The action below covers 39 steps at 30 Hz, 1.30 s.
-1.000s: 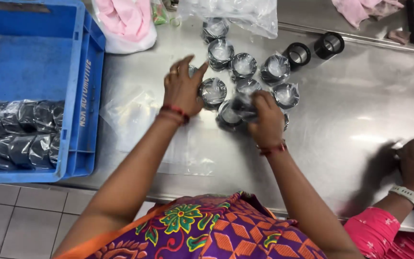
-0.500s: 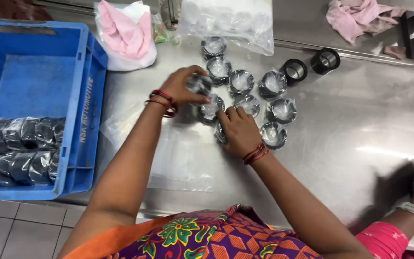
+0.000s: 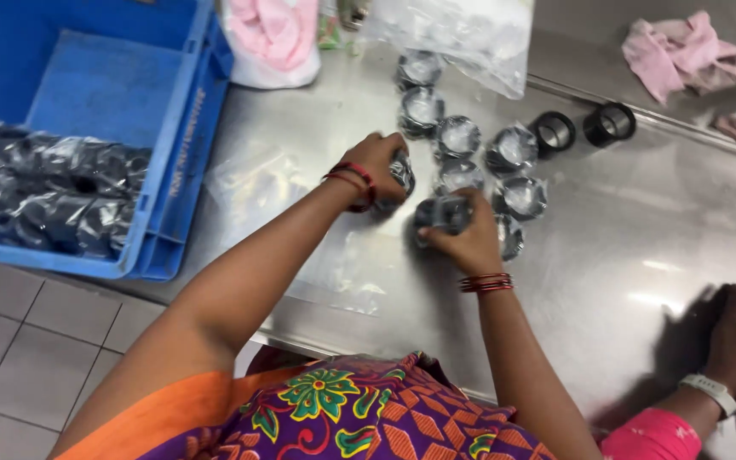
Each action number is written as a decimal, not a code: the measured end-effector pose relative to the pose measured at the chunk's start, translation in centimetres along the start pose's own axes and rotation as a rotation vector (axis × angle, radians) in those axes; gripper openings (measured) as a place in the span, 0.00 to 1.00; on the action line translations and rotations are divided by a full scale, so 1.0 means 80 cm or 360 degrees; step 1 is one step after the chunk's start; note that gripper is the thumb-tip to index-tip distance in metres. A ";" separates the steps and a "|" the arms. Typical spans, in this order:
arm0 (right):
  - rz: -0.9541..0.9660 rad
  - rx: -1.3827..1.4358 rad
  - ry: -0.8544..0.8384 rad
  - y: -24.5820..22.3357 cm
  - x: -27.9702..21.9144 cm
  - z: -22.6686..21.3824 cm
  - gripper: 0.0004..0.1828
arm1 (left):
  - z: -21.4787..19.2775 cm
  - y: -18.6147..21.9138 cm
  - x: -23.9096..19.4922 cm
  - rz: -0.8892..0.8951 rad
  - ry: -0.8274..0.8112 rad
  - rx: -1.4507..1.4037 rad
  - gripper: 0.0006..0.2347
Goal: Placing metal components into plastic bags and organizing them into a bin.
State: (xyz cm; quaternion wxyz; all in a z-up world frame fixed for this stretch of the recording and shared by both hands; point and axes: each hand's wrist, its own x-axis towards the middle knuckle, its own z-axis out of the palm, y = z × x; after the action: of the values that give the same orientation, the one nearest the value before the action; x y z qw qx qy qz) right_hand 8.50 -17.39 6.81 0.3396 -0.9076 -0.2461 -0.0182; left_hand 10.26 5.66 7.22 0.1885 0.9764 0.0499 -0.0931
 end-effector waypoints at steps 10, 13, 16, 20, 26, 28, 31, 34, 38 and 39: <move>-0.0240 0.1757 -0.0576 -0.180 0.094 0.096 0.42 | -0.070 -0.195 -0.166 0.0247 0.0423 -0.2289 0.34; -0.0239 0.1964 -0.0789 -0.290 0.158 0.141 0.35 | -0.132 -0.314 -0.165 0.0330 0.0616 -0.2178 0.31; 0.0064 0.2376 -0.1023 -0.363 0.226 0.231 0.23 | -0.203 -0.416 -0.162 0.0068 0.0514 -0.2410 0.29; 0.0697 0.2377 -0.0907 -0.399 0.286 0.379 0.18 | -0.237 -0.510 -0.142 -0.0652 0.0204 -0.2558 0.30; 0.1235 0.2022 -0.0816 -0.425 0.289 0.437 0.40 | -0.099 -0.687 -0.026 -0.0549 0.0394 -0.1969 0.13; 0.1192 0.1872 -0.0777 -0.446 0.276 0.423 0.47 | -0.096 -0.712 0.012 -0.0202 0.0345 -0.1291 0.13; 0.1112 0.1694 -0.0754 -0.463 0.259 0.430 0.58 | -0.145 -0.642 -0.082 -0.0274 0.0082 -0.0593 0.15; 0.1004 0.1609 -0.0835 -0.483 0.254 0.430 0.62 | -0.241 -0.584 -0.073 -0.0600 -0.0215 -0.0379 0.22; 0.0747 0.1327 -0.1145 -0.497 0.247 0.406 0.61 | -0.228 -0.585 -0.080 -0.0241 -0.0273 -0.0027 0.28; 0.0785 0.1333 -0.1087 -0.478 0.247 0.426 0.61 | -0.237 -0.567 -0.092 -0.0181 -0.0298 -0.0018 0.28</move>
State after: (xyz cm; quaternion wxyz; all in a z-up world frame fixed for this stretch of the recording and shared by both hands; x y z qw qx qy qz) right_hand 3.72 37.34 7.80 0.5644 -0.6813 -0.1095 0.4531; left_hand 0.11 54.29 9.71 0.1922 0.9579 0.0878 -0.1942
